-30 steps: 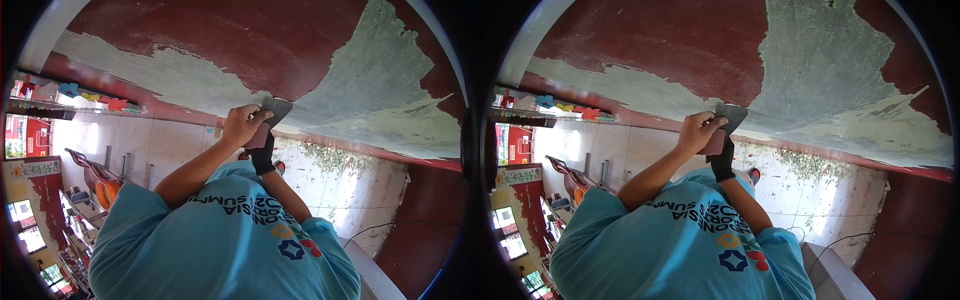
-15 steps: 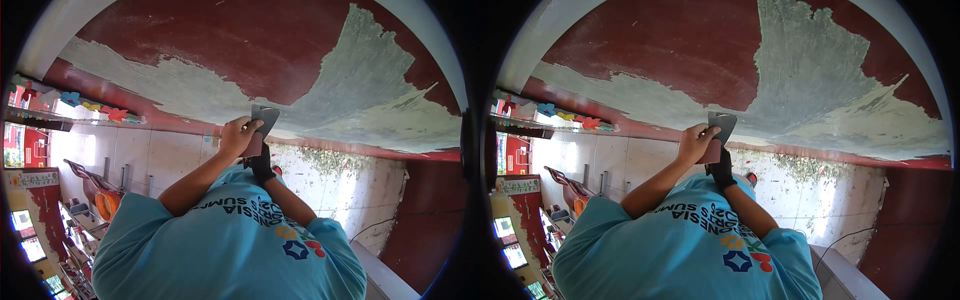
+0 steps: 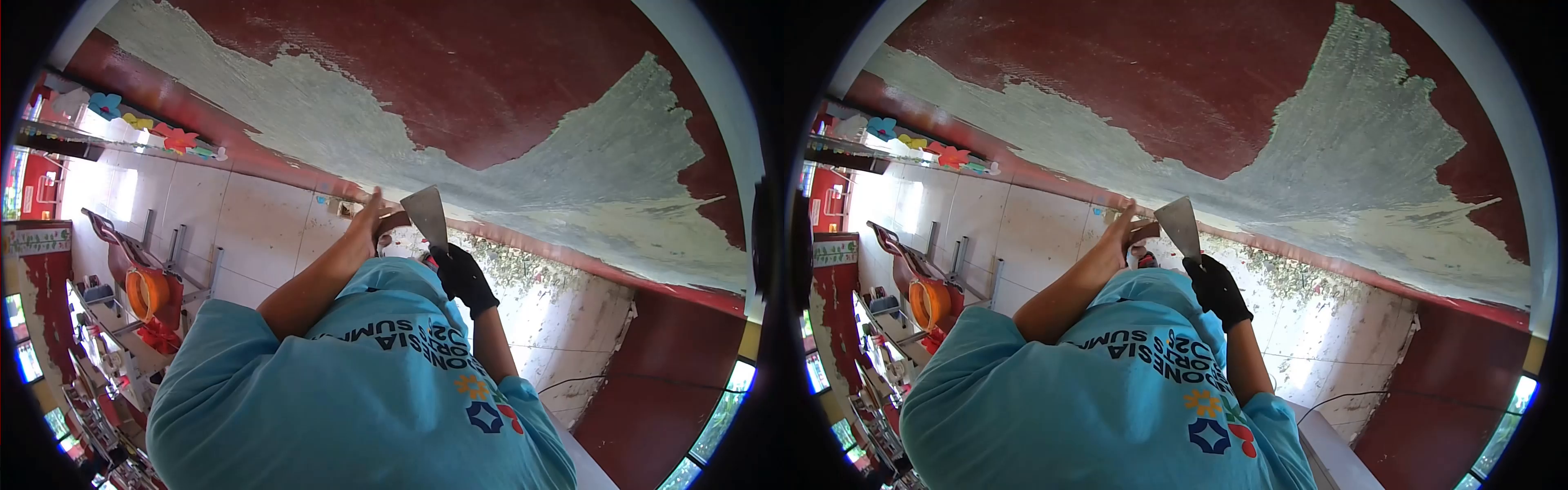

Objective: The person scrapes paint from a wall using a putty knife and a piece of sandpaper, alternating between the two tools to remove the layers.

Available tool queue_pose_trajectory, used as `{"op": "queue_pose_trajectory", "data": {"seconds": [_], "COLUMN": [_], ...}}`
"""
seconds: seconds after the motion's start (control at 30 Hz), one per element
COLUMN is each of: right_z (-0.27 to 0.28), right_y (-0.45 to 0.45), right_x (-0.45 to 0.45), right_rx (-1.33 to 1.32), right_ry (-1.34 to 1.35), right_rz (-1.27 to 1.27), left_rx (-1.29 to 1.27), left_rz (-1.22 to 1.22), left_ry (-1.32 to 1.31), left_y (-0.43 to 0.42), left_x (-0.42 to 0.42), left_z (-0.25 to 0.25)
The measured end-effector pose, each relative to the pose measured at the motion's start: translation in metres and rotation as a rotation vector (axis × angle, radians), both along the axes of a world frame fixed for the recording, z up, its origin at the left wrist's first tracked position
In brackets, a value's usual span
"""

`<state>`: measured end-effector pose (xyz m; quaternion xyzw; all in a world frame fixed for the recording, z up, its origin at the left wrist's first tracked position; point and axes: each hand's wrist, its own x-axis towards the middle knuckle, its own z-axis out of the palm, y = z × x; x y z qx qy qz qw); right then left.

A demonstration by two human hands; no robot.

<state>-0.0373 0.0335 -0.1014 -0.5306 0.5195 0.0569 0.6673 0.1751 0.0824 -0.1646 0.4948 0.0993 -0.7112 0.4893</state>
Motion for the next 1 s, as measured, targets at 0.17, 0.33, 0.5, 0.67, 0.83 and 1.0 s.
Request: {"op": "queue_pose_trajectory", "data": {"seconds": [0.17, 0.33, 0.5, 0.67, 0.83, 1.0], "right_z": [-0.016, 0.014, 0.008, 0.003, -0.028, -0.034], "right_y": [-0.002, -0.005, -0.011, -0.028, -0.042, -0.044], "right_x": [-0.023, -0.024, -0.034, -0.042, -0.047, -0.028], "right_rx": [-0.436, -0.383, -0.493, -0.741, -0.161, -0.470], "right_ry": [-0.180, -0.168, -0.184, -0.344, -0.468, -0.402], "right_rz": [0.134, 0.020, 0.081, 0.047, 0.001, 0.029], "left_rx": [-0.178, -0.162, -0.178, -0.433, -0.474, -0.496], "left_rz": [-0.085, -0.068, 0.057, 0.040, 0.095, 0.106], "left_ry": [-0.218, -0.666, -0.552, -0.657, -0.516, -0.644], "left_y": [-0.024, -0.042, -0.049, -0.052, -0.054, -0.060], "left_x": [-0.047, -0.070, -0.086, -0.101, -0.103, -0.098], "left_z": [0.062, 0.083, 0.094, 0.067, 0.068, 0.070]}}
